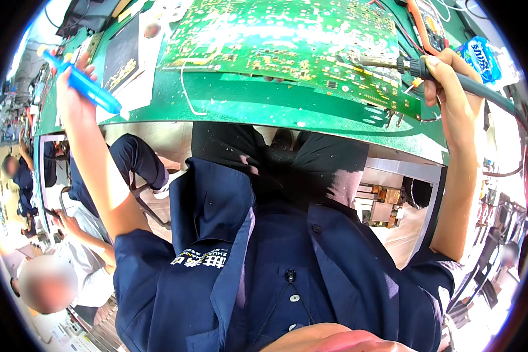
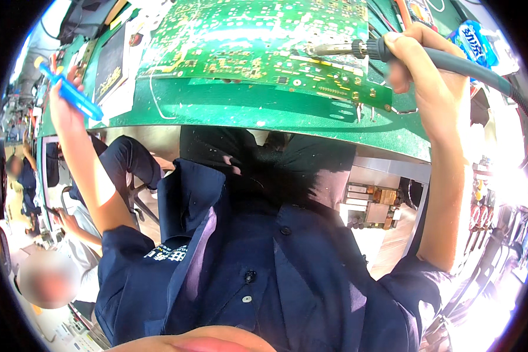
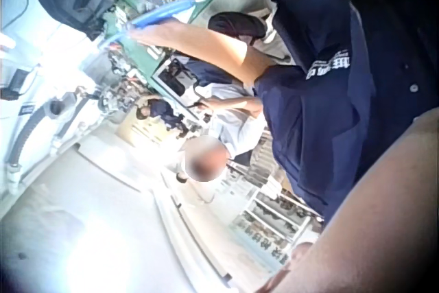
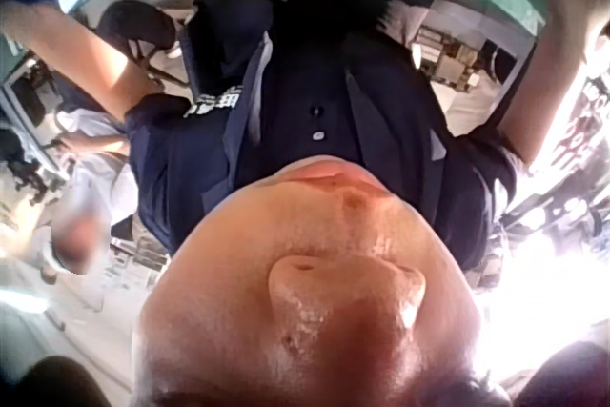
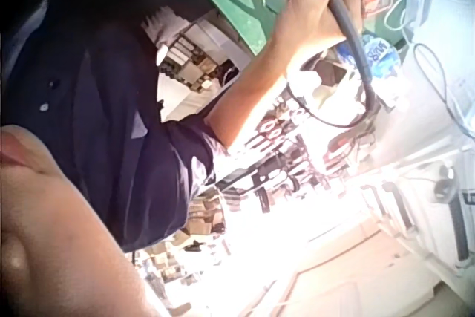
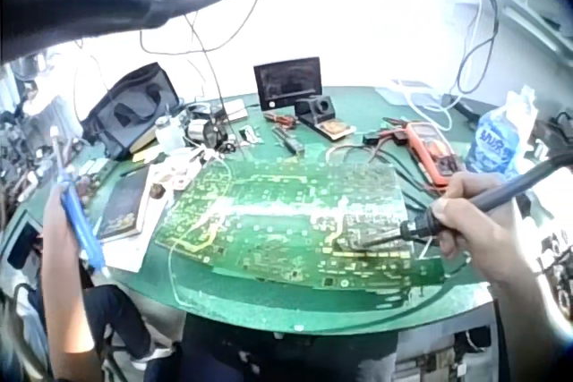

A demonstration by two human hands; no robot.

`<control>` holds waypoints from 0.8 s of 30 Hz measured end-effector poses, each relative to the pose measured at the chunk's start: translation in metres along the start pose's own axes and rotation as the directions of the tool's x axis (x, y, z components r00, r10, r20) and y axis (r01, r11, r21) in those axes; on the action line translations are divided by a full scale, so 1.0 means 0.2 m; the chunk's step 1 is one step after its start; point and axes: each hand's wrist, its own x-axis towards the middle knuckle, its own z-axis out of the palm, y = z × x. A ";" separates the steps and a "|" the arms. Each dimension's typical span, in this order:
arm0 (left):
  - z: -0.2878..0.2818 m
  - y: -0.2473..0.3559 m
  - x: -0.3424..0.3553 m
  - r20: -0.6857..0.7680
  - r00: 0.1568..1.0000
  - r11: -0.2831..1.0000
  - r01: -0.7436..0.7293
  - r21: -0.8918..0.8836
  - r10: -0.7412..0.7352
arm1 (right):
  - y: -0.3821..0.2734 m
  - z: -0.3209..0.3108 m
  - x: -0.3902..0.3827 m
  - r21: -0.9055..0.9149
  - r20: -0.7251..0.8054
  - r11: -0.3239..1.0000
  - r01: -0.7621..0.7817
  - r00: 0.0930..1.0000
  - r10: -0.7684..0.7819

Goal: The person uses a soldering iron and a solder sucker to manipulate electronic components on a large green circuit board.

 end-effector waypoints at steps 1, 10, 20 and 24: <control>0.02 0.01 -0.06 0.014 0.999 0.997 -0.031 -0.066 0.032 | 0.00 0.00 0.00 -0.009 0.009 1.000 0.007 1.000 -0.007; 0.50 0.07 -0.50 0.612 0.770 0.768 0.277 -0.577 0.182 | -0.03 0.01 -0.01 -0.103 -0.049 0.992 -0.068 0.997 0.063; 0.97 0.04 -0.44 0.689 0.696 0.607 0.464 -0.645 0.201 | -0.04 0.01 -0.01 -0.126 -0.056 0.984 -0.124 0.991 0.118; 1.02 -0.01 -0.39 0.715 0.670 0.625 0.476 -0.619 0.197 | -0.03 -0.01 0.01 -0.158 -0.047 0.979 -0.132 0.991 0.126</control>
